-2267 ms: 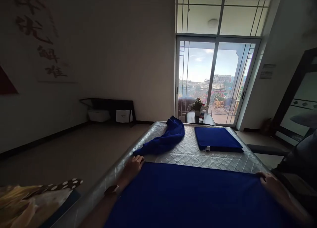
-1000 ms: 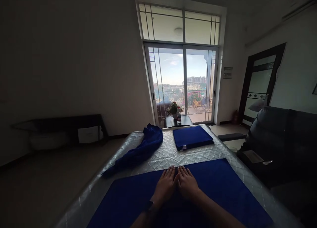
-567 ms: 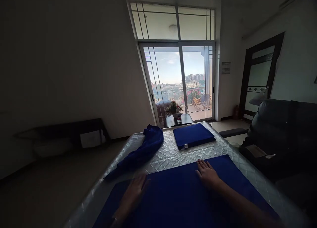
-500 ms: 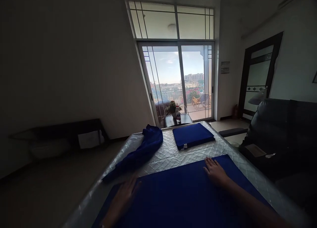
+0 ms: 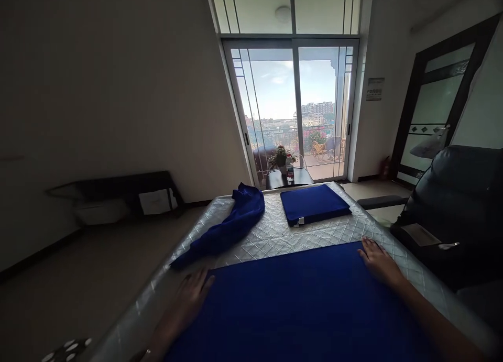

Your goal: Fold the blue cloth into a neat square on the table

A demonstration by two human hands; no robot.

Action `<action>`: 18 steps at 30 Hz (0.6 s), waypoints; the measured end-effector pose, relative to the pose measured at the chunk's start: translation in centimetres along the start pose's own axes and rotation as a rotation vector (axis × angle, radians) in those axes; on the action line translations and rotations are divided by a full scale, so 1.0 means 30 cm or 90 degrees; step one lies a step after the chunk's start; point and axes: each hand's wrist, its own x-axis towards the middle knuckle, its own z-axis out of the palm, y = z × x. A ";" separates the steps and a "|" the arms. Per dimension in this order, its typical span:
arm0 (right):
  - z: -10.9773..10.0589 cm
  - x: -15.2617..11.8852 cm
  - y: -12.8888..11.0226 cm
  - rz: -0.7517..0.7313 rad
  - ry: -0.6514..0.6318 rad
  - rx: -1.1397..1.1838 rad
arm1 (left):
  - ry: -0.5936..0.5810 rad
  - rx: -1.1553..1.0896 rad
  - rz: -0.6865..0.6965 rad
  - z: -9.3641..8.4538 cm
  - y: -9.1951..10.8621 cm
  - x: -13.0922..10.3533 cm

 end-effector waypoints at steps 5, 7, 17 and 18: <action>-0.004 -0.013 0.005 0.001 0.022 0.000 | -0.033 -0.046 -0.070 -0.084 0.048 -0.038; -0.019 -0.021 -0.005 -0.003 0.043 -0.013 | -0.031 -0.043 -0.075 -0.148 0.056 -0.095; -0.117 -0.256 -0.049 -0.102 0.071 0.053 | -0.132 -0.124 -0.372 -0.239 -0.040 -0.622; -0.103 -0.307 -0.022 -0.078 0.062 0.087 | -0.117 -0.166 -0.360 -0.221 -0.042 -0.650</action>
